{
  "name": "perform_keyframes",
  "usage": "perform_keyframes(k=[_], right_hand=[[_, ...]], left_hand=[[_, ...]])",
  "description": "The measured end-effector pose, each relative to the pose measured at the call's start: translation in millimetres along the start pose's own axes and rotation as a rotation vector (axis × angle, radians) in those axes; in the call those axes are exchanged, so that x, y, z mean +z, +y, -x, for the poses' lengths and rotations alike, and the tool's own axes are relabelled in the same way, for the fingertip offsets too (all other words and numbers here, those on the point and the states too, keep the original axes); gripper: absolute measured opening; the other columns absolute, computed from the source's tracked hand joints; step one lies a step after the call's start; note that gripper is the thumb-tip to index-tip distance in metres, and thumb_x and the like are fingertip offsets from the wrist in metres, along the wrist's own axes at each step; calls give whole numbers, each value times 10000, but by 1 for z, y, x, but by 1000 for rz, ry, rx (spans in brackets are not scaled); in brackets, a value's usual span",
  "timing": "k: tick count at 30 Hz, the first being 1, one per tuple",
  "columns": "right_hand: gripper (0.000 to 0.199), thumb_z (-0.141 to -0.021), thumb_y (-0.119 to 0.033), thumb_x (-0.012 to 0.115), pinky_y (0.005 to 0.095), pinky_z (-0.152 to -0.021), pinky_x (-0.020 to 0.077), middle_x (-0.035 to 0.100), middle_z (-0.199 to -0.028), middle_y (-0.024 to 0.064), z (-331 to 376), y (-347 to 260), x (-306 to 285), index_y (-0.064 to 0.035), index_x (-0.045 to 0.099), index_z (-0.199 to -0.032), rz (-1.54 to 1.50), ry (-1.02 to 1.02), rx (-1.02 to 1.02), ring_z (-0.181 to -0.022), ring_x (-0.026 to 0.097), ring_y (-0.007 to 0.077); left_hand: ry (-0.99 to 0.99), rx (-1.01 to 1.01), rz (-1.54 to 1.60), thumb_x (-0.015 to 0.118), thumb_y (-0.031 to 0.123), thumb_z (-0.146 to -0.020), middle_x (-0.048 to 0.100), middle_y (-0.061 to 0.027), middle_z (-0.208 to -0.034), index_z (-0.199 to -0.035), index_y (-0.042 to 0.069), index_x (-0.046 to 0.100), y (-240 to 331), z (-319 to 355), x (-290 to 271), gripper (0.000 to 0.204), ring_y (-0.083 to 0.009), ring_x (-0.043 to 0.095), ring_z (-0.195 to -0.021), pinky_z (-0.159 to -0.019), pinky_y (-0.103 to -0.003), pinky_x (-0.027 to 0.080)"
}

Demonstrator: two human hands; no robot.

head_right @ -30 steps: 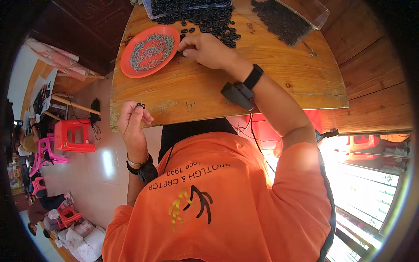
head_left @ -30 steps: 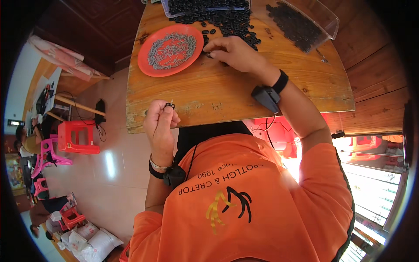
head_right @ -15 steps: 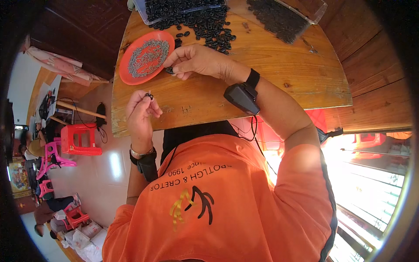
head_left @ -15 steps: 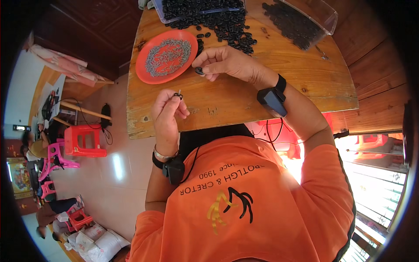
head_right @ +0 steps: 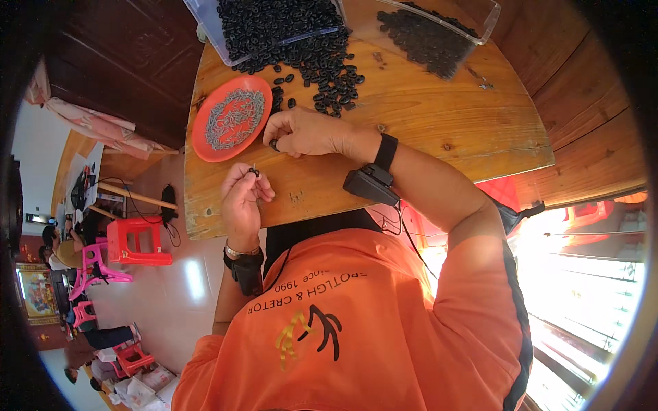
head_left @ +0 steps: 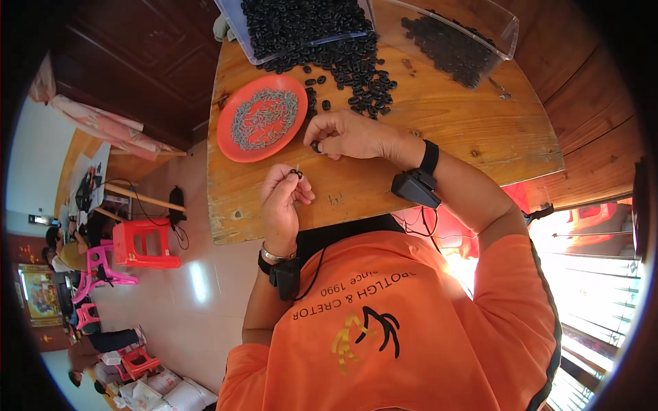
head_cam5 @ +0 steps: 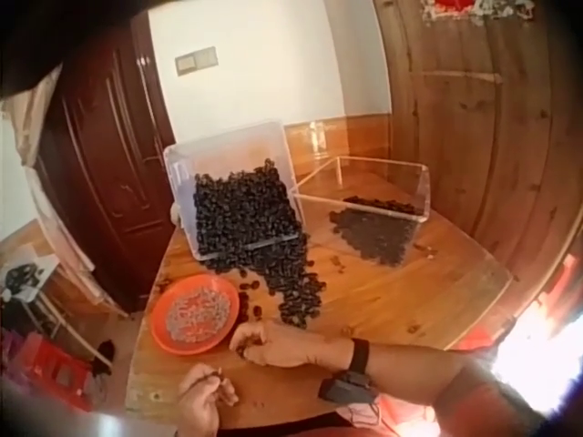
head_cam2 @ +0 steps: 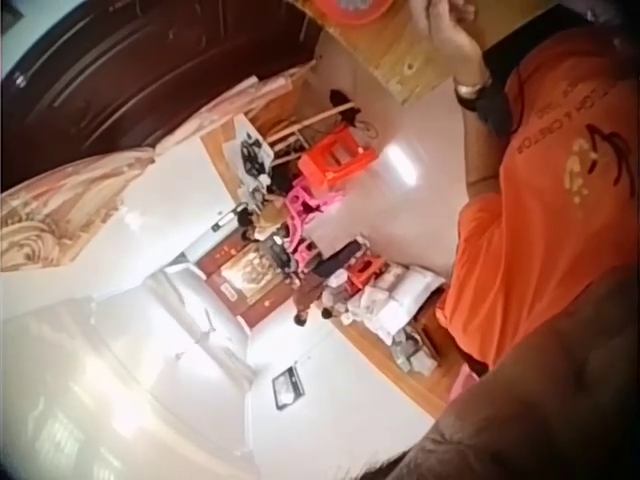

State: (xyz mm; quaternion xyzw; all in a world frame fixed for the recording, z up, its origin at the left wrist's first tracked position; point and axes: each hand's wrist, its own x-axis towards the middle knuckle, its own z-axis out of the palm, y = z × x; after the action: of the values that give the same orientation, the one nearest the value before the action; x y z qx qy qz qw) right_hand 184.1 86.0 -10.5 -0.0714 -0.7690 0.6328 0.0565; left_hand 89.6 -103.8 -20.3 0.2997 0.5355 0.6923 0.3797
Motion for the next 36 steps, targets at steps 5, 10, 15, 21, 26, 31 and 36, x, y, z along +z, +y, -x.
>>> perform_keyframes(k=[5, 10, 15, 21, 26, 31, 36], right_hand=[[192, -832, -89, 604, 218, -643, 453, 588, -811, 3, -3, 4, -3, -23, 576, -1010, -85, 12, -3, -679, 533, 72], [220, -850, -132, 649, 226, -690, 487, 633, -903, 8, -5, 1, -5, -49, 589, -1044, -291, 23, -3, -759, 590, 76], [242, -852, -131, 644, 218, -688, 484, 634, -902, 6, -2, -4, -2, -50, 598, -1076, -329, 12, -27, -763, 591, 74], [217, -862, -116, 626, 208, -685, 478, 633, -875, -2, -3, -5, 10, -55, 624, -1070, -317, 17, -19, -760, 584, 69], [204, -862, -98, 626, 213, -709, 480, 634, -867, 4, -8, 2, 23, -51, 632, -1060, -263, -21, -80, -775, 582, 65], [178, -828, -48, 656, 236, -788, 485, 635, -866, 17, -6, 0, 28, -24, 640, -1004, -102, 21, -192, -829, 594, 83], [155, -812, -36, 665, 234, -788, 485, 642, -882, 21, -3, -5, 28, -19, 640, -964, -55, 30, -207, -831, 596, 83]], left_hand=[[3, 3, 25, 457, 153, -906, 575, -45, -732, -870, 35, 509, -2, -1, -1, 134, -115, 537, -597, -564, -226, 425], [-6, 25, 2, 462, 152, -904, 574, -45, -736, -873, 32, 510, -3, -1, -3, 133, -115, 540, -604, -567, -225, 427], [-2, 46, -8, 449, 152, -904, 579, -65, -752, -885, 27, 503, -4, -1, -3, 138, -126, 544, -614, -575, -234, 428], [6, 100, 48, 428, 138, -910, 615, -118, -829, -908, 14, 496, -5, 0, -3, 141, -149, 571, -658, -607, -250, 439], [21, 135, 81, 410, 123, -917, 627, -144, -868, -926, 3, 486, -5, -1, -3, 142, -157, 579, -686, -625, -255, 442], [21, 154, 95, 408, 124, -920, 628, -144, -870, -927, 5, 489, -7, -1, -7, 144, -165, 585, -693, -628, -257, 449], [35, 158, 106, 415, 125, -920, 628, -142, -874, -929, 7, 489, -7, 0, -7, 139, -170, 589, -699, -630, -255, 455]])
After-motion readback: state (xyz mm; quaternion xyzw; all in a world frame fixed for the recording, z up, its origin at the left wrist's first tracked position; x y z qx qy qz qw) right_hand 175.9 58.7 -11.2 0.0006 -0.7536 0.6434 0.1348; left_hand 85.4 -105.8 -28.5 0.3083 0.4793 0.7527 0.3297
